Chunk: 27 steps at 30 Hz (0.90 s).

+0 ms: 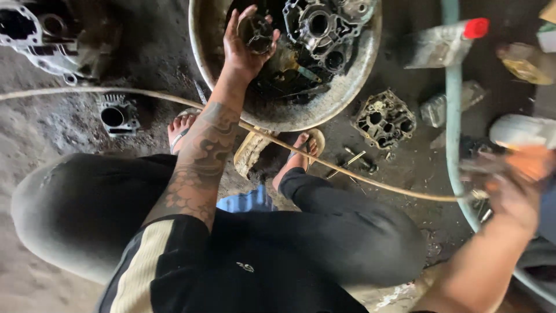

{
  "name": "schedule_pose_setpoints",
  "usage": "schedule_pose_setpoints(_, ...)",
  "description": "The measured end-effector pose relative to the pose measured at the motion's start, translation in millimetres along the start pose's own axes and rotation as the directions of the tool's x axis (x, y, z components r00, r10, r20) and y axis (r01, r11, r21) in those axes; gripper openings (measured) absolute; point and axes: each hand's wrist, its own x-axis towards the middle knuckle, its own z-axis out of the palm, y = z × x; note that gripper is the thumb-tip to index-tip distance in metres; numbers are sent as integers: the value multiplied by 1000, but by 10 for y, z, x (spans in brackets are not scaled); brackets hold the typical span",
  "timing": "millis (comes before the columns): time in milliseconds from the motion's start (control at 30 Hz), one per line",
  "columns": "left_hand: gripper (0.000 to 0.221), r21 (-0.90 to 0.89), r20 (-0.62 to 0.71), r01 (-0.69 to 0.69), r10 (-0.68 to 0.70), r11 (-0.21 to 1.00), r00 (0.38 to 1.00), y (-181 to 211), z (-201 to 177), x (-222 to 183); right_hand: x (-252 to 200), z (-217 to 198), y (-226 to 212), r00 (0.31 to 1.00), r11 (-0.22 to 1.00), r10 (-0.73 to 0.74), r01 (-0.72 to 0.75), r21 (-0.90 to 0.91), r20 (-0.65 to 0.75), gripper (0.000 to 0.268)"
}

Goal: Cleaning motorcycle engine components using a brush, screwdriver, and solvent in a basin

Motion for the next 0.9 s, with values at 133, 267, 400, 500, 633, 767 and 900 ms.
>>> schedule_pose_setpoints(133, 45, -210, -59, -26, 13, 977, 998, 64, -210, 250, 1790, -455, -2567, 600, 323, 560, -793, 516, 572, 41)
schedule_pose_setpoints(267, 49, -356, -250, -165, 76, 920, 965, 123, -447, 606, 2455, -24, -3134, 580, 660, 516, -738, 138, 630, 30)
schedule_pose_setpoints(400, 37, -340, -291, -151, 49, 928, 955, 77, -496, 879, 2635, 236, -3362, 679, 778, 500, -625, 67, 538, 43)
schedule_pose_setpoints(500, 29, -265, -343, -210, 112, 941, 933, -93, -431, 1137, 2612, 244, -3436, 750, 803, 454, -578, 144, 480, 36)
schedule_pose_setpoints(633, 36, -224, -496, -150, 20, 963, 868, -314, 76, 869, 2492, 236, -3538, 743, 783, 473, -601, 161, 472, 36)
schedule_pose_setpoints(767, 57, -299, -597, -223, 1, 928, 802, -426, 506, 508, 2459, 137, -3672, 696, 744, 553, -660, 103, 459, 37)
schedule_pose_setpoints(900, 35, -306, -607, -248, 12, 919, 795, -706, 356, 846, 2392, 149, -3601, 763, 789, 512, -599, 134, 395, 36)
